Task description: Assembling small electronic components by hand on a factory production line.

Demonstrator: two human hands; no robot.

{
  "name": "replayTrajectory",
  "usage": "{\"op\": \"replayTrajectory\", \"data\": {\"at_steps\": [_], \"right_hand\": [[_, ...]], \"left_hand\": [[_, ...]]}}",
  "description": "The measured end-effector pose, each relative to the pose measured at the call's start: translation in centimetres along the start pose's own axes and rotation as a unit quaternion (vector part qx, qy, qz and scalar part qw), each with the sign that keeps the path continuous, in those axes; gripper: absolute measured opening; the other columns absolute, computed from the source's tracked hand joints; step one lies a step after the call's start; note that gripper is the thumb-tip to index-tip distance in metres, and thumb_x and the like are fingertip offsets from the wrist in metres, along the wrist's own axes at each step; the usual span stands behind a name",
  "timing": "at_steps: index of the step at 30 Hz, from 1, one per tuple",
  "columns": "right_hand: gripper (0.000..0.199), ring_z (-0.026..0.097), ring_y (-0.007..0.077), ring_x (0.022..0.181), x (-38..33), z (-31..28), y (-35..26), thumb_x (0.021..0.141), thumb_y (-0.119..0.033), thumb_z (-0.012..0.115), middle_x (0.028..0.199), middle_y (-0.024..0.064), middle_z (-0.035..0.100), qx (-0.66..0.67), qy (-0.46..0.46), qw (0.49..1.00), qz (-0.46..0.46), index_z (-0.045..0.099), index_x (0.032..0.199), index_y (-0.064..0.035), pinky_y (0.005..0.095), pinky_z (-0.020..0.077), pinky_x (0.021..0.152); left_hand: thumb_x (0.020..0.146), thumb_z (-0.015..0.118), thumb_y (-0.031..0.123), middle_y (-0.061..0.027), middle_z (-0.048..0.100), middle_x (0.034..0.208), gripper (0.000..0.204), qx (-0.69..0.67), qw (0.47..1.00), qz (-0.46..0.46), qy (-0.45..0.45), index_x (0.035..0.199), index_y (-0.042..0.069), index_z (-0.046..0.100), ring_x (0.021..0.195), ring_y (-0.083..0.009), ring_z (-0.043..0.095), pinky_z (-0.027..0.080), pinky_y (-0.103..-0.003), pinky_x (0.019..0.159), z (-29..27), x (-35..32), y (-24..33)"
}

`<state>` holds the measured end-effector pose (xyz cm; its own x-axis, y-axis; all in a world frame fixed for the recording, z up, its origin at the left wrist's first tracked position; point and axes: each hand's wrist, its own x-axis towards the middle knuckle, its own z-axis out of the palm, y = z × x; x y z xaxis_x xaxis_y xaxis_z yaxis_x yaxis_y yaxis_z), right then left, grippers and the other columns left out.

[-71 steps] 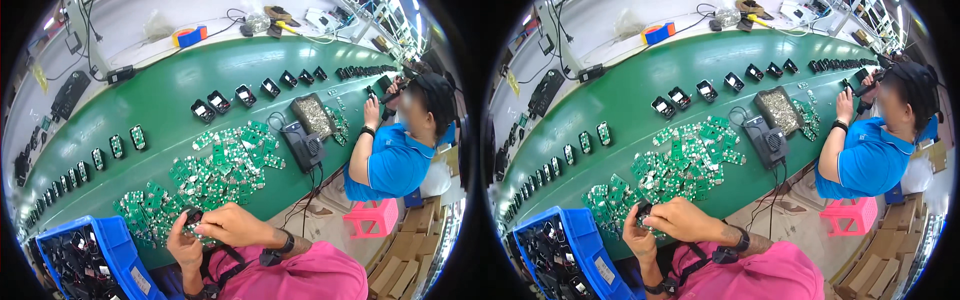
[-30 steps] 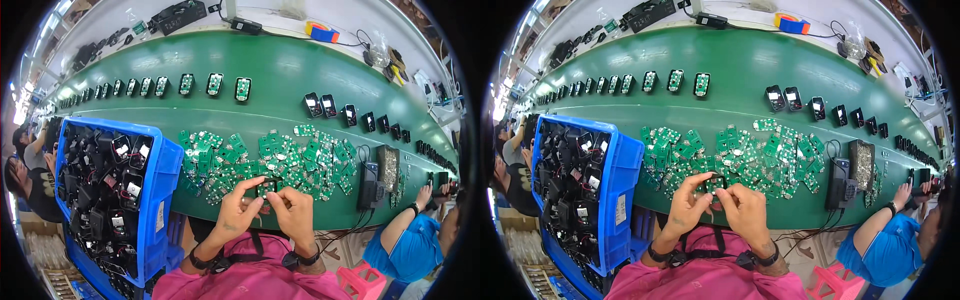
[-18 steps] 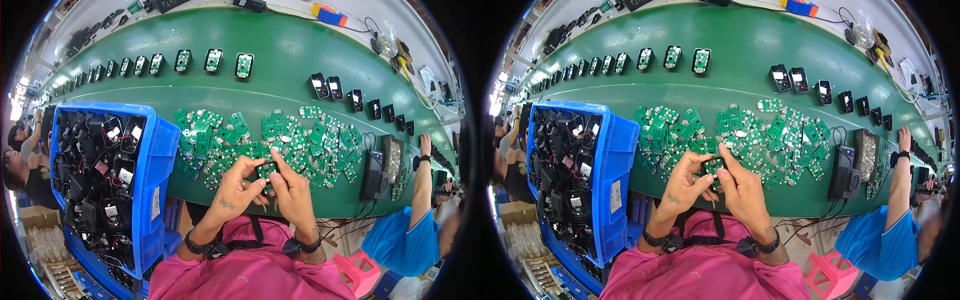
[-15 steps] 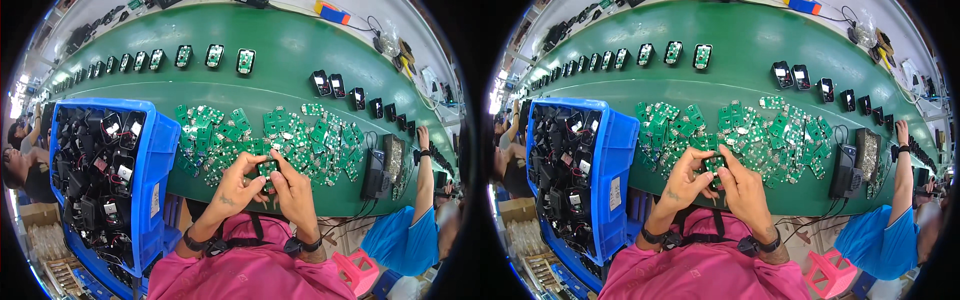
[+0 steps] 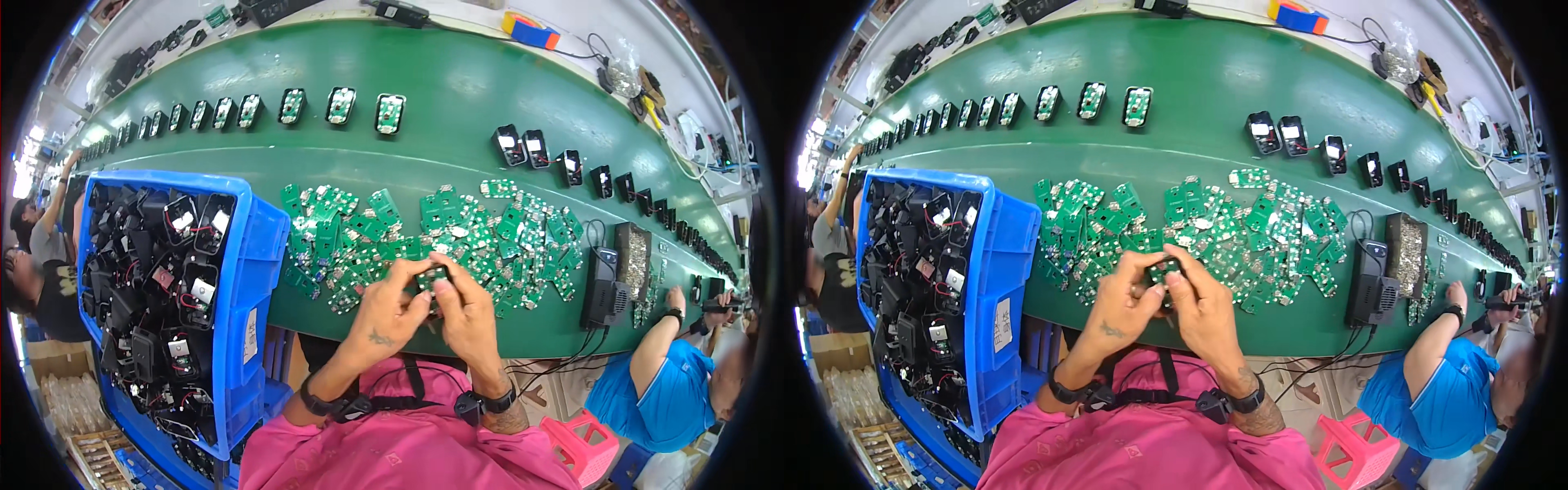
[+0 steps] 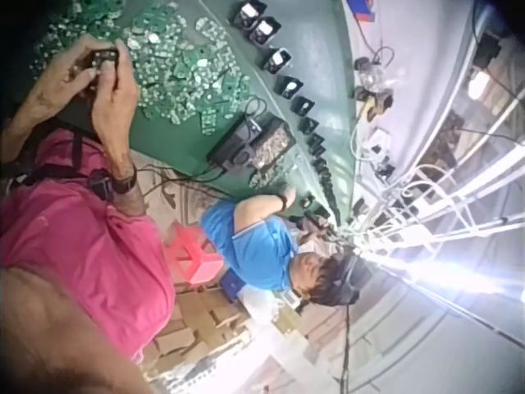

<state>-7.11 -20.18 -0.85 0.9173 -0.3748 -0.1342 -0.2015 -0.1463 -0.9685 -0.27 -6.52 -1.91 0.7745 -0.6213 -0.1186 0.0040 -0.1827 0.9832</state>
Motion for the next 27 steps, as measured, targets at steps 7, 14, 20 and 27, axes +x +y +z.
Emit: {"op": "replayTrajectory", "data": {"at_steps": [7, 14, 20, 27], "right_hand": [[0.085, 0.057, 0.0346, 0.105, 1.3, -2.4, -2.6, 0.069, -0.013, 0.08, 0.127, 0.0165, 0.05, -0.301, -0.166, 0.905, -0.249, 0.04, 0.144, -0.0092, 0.0421, 0.0506, 0.085], [0.068, 0.05, 0.0335, 0.116, 8.9, -3.3, -3.9, 0.066, -0.009, 0.076, 0.124, 0.0129, 0.054, -0.489, -0.006, 0.823, -0.288, 0.049, 0.128, -0.0096, 0.0451, 0.0418, 0.094], [0.069, 0.048, 0.0327, 0.12, 20.8, -4.5, -2.7, 0.067, -0.025, 0.084, 0.12, 0.0072, 0.061, -0.586, 0.102, 0.771, -0.227, 0.05, 0.126, -0.0136, 0.0575, 0.0334, 0.098], [0.077, 0.048, 0.0347, 0.123, 22.4, -5.1, -2.7, 0.068, -0.039, 0.083, 0.121, 0.0086, 0.063, -0.605, 0.071, 0.774, -0.175, 0.048, 0.132, -0.0142, 0.0629, 0.0289, 0.099]], "left_hand": [[0.09, 0.053, -0.006, -0.0063, 0.061, 0.091, 0.035, -0.035, 0.999, -0.034, -0.017, 0.123, 0.0, 0.045, 0.079, -0.0063, 0.06, 0.05, -0.022, 0.063, -2.0, 0.3, -0.6], [0.092, 0.058, 0.005, -0.0183, 0.061, 0.119, 0.045, -0.148, 0.984, -0.038, 0.09, 0.134, -0.002, 0.042, 0.087, -0.0147, 0.067, 0.053, -0.023, 0.071, -2.1, -0.2, 0.4], [0.093, 0.057, 0.008, -0.0171, 0.064, 0.113, 0.038, -0.17, 0.984, -0.052, -0.015, 0.128, -0.004, 0.048, 0.085, -0.0157, 0.067, 0.053, -0.026, 0.075, -1.1, -1.2, 0.0], [0.093, 0.057, 0.011, -0.0172, 0.064, 0.115, 0.038, -0.17, 0.983, -0.071, -0.016, 0.128, -0.003, 0.049, 0.087, -0.0165, 0.067, 0.053, -0.027, 0.076, -2.2, -2.2, -0.5]]}}
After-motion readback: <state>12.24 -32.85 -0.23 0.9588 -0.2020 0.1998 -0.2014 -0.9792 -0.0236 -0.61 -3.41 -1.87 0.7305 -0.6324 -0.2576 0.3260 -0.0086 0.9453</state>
